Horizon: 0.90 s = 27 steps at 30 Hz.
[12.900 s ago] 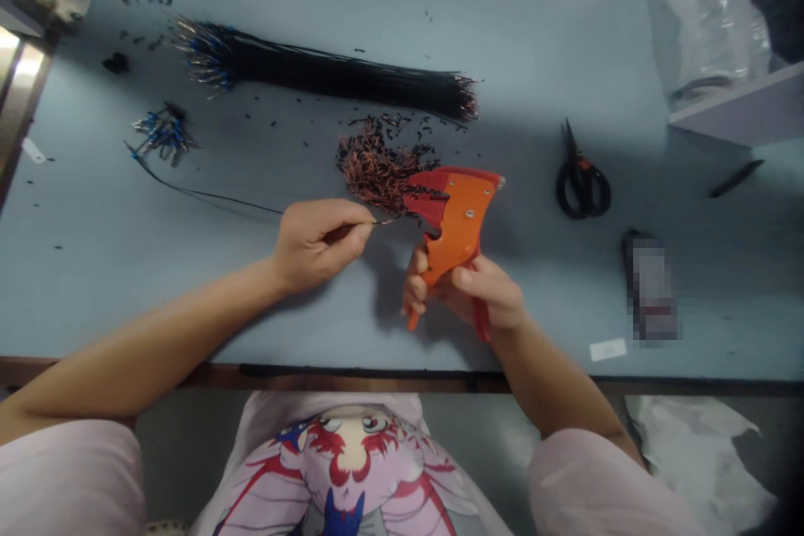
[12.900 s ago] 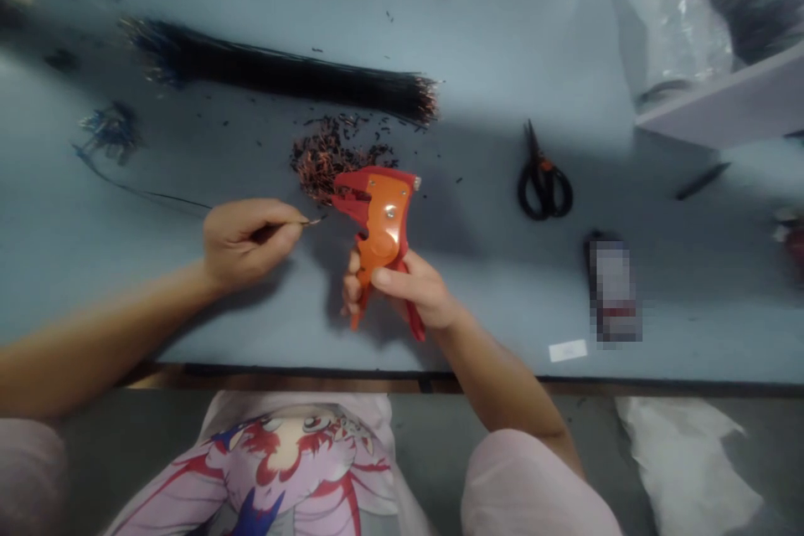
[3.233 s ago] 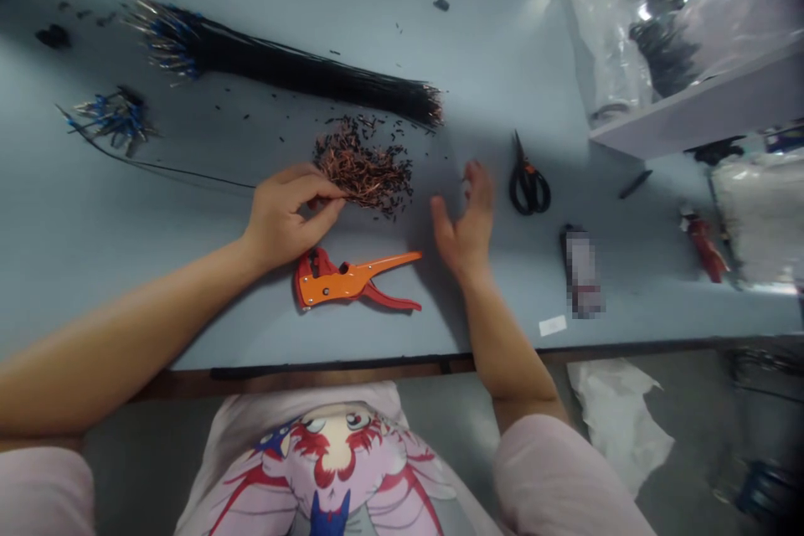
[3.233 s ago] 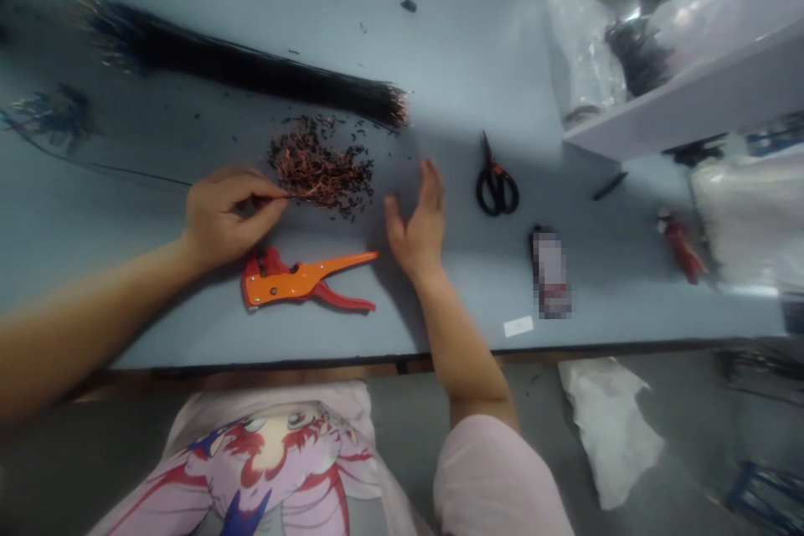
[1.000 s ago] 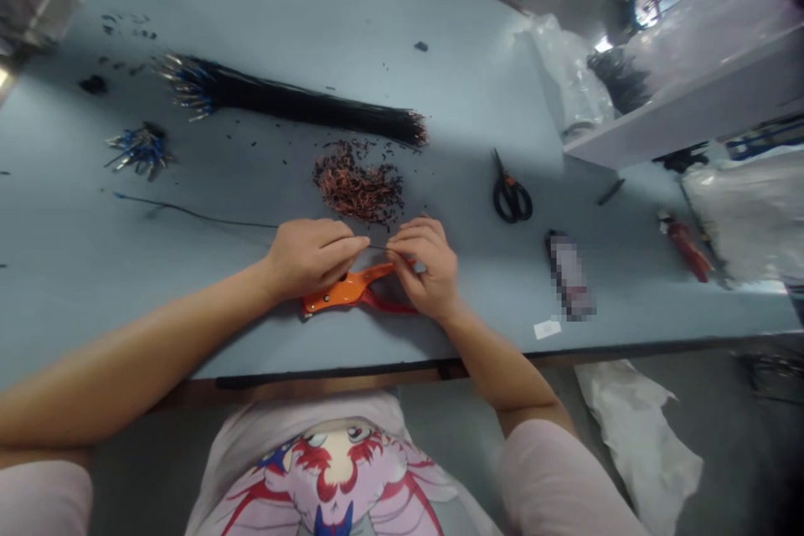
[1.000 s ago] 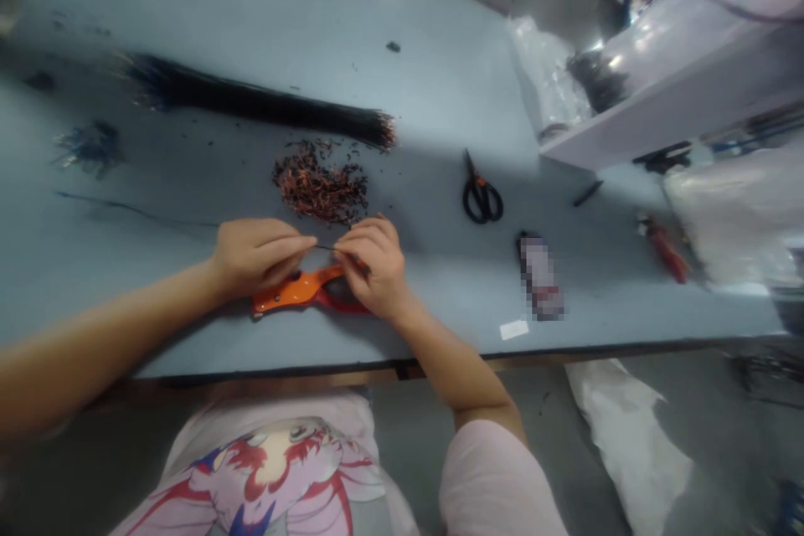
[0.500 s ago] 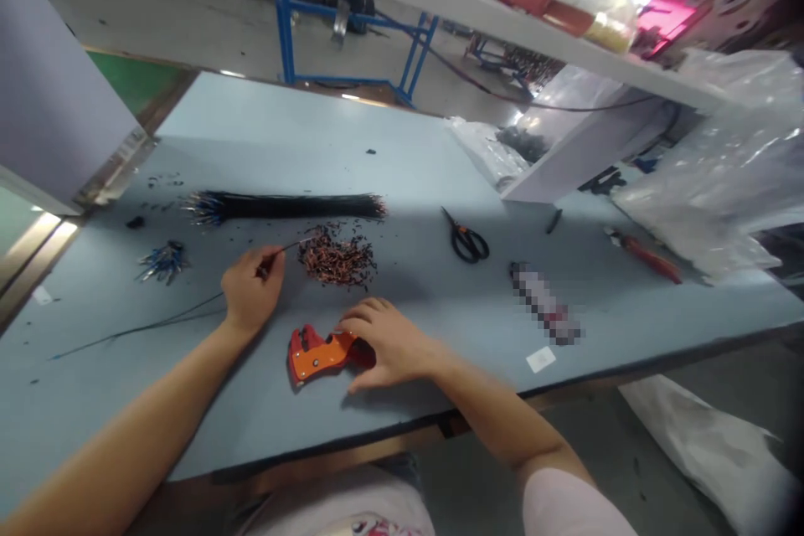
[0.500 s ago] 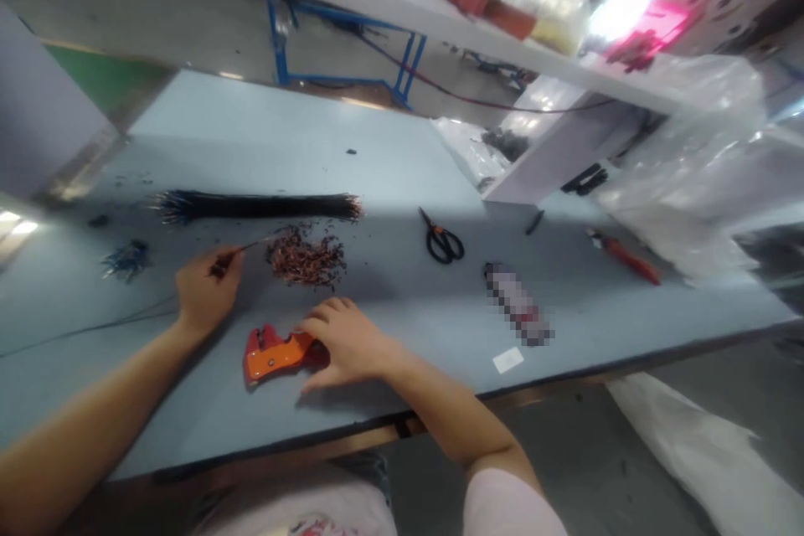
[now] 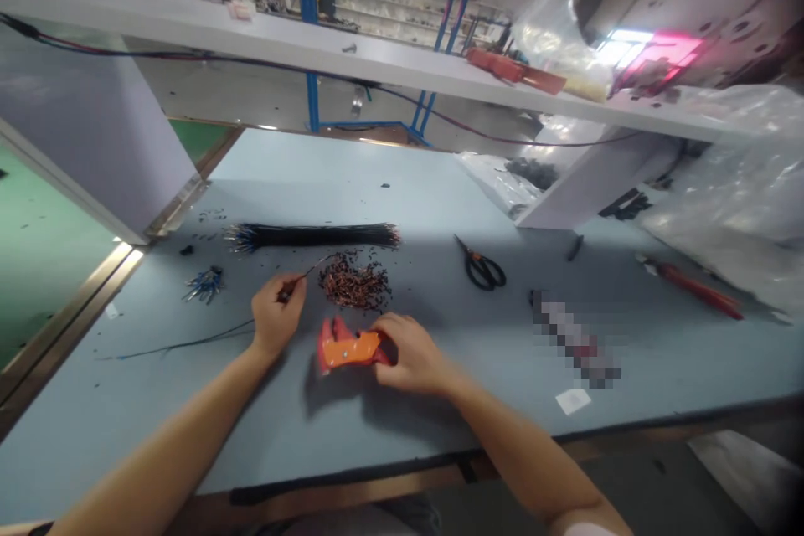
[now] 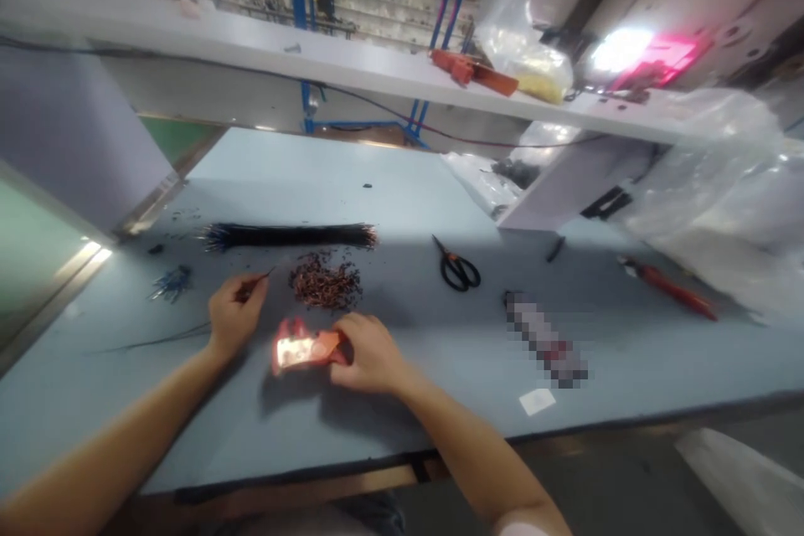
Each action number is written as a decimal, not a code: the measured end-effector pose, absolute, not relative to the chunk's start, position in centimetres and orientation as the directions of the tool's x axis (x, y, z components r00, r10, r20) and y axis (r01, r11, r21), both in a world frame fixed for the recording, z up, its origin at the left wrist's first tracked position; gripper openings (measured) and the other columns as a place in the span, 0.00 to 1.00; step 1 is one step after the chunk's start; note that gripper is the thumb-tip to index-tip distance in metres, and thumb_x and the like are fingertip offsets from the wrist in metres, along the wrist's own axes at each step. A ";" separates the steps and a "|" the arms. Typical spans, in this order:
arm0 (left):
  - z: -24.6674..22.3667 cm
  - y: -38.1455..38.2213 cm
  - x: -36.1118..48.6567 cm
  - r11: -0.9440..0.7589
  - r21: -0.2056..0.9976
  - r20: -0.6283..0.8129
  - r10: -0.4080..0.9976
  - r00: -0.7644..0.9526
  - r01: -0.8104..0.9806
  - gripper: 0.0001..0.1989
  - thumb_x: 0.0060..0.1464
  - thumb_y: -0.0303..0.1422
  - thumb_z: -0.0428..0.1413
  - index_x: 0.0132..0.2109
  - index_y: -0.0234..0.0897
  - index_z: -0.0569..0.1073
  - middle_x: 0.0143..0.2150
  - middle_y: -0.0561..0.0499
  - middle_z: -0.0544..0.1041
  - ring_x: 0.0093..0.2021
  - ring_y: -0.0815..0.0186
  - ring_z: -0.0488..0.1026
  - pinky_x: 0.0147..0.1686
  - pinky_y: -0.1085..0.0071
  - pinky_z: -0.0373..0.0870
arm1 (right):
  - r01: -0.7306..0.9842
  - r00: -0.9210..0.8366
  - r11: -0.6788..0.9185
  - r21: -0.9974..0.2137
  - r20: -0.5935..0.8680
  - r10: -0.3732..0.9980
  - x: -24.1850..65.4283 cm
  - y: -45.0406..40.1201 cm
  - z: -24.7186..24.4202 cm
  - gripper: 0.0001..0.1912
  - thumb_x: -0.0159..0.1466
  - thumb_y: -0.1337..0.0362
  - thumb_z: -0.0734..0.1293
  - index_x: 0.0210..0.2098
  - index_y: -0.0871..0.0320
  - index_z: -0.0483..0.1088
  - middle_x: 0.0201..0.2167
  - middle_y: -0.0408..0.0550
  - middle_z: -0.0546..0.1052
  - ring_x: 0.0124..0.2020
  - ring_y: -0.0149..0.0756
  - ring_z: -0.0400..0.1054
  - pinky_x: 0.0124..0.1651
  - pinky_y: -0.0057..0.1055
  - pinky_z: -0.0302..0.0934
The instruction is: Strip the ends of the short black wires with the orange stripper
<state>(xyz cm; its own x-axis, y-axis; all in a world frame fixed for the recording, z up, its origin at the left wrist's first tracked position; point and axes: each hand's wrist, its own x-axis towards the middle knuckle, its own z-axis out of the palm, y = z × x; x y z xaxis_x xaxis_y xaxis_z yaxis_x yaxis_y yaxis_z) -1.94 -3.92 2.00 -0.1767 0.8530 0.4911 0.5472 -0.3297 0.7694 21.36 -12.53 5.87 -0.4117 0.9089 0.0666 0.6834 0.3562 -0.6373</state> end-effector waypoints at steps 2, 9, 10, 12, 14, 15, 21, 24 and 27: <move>2.3 -4.4 -1.5 -0.313 0.812 0.451 0.872 -0.189 0.492 0.11 0.52 0.37 0.55 0.33 0.34 0.76 0.26 0.52 0.76 0.25 0.71 0.70 0.27 0.76 0.66 | 0.509 -0.315 0.224 -0.831 0.063 0.947 22.0 -12.2 5.8 0.19 0.51 0.65 0.67 0.43 0.61 0.70 0.41 0.53 0.73 0.41 0.42 0.67 0.46 0.38 0.58; 3.1 -6.5 0.3 -0.329 0.898 0.382 0.912 -0.147 0.292 0.06 0.53 0.34 0.55 0.34 0.36 0.74 0.28 0.54 0.76 0.27 0.73 0.70 0.29 0.77 0.67 | -0.369 -0.372 -0.520 -0.770 -0.391 0.842 22.0 -11.7 4.2 0.18 0.59 0.56 0.63 0.44 0.60 0.71 0.40 0.53 0.76 0.37 0.40 0.72 0.43 0.41 0.66; 3.1 -6.8 0.5 -0.336 0.896 0.382 0.917 -0.119 0.291 0.06 0.54 0.33 0.55 0.34 0.36 0.74 0.28 0.54 0.76 0.27 0.73 0.70 0.29 0.78 0.67 | -0.435 -0.416 -0.578 -0.691 -0.414 0.809 21.7 -11.8 4.0 0.18 0.59 0.56 0.63 0.44 0.61 0.71 0.40 0.53 0.76 0.36 0.40 0.72 0.42 0.42 0.68; 3.1 -7.6 0.8 -0.361 0.886 0.385 0.922 -0.030 0.292 0.05 0.55 0.32 0.55 0.35 0.36 0.75 0.28 0.54 0.76 0.26 0.74 0.69 0.28 0.78 0.66 | -0.509 -0.481 -0.645 -0.570 -0.434 0.762 21.3 -12.0 3.8 0.17 0.59 0.58 0.65 0.44 0.63 0.71 0.38 0.52 0.77 0.34 0.38 0.72 0.42 0.42 0.70; 3.0 -8.2 1.1 -0.388 0.875 0.384 0.921 0.071 0.289 0.05 0.55 0.30 0.55 0.36 0.36 0.75 0.29 0.54 0.77 0.27 0.74 0.70 0.29 0.78 0.66 | -0.536 -0.520 -0.673 -0.510 -0.430 0.739 21.1 -12.3 3.6 0.18 0.58 0.62 0.67 0.46 0.64 0.70 0.37 0.50 0.77 0.34 0.36 0.73 0.42 0.42 0.71; 3.0 -8.4 1.2 -0.400 0.871 0.384 0.917 0.110 0.286 0.05 0.55 0.29 0.55 0.37 0.36 0.76 0.30 0.54 0.78 0.27 0.74 0.70 0.29 0.79 0.67 | -0.541 -0.533 -0.678 -0.497 -0.421 0.734 21.1 -12.4 3.6 0.19 0.57 0.63 0.68 0.47 0.65 0.69 0.37 0.49 0.77 0.35 0.36 0.73 0.43 0.43 0.71; 2.8 -8.9 1.7 -0.358 0.891 0.316 0.930 0.185 0.278 0.07 0.57 0.29 0.53 0.39 0.37 0.77 0.34 0.53 0.79 0.30 0.73 0.72 0.33 0.78 0.68 | -0.533 -0.608 -0.692 -0.487 -0.348 0.714 21.5 -12.9 3.7 0.22 0.54 0.67 0.71 0.47 0.64 0.67 0.37 0.49 0.77 0.35 0.38 0.74 0.43 0.45 0.72; 2.5 -9.1 1.9 -0.309 0.919 0.251 0.938 0.240 0.246 0.08 0.57 0.31 0.53 0.39 0.37 0.77 0.31 0.53 0.78 0.29 0.72 0.72 0.31 0.78 0.68 | -0.518 -0.634 -0.700 -0.491 -0.329 0.700 21.4 -13.1 3.7 0.22 0.53 0.66 0.71 0.46 0.63 0.66 0.36 0.49 0.77 0.34 0.38 0.74 0.42 0.46 0.71; 2.5 -9.3 2.1 -0.260 0.940 0.197 0.942 0.271 0.219 0.08 0.57 0.32 0.53 0.38 0.38 0.77 0.30 0.53 0.78 0.29 0.71 0.73 0.30 0.77 0.69 | -0.509 -0.644 -0.708 -0.490 -0.328 0.691 21.3 -13.2 3.5 0.21 0.52 0.65 0.72 0.45 0.62 0.67 0.36 0.49 0.76 0.34 0.38 0.73 0.42 0.47 0.71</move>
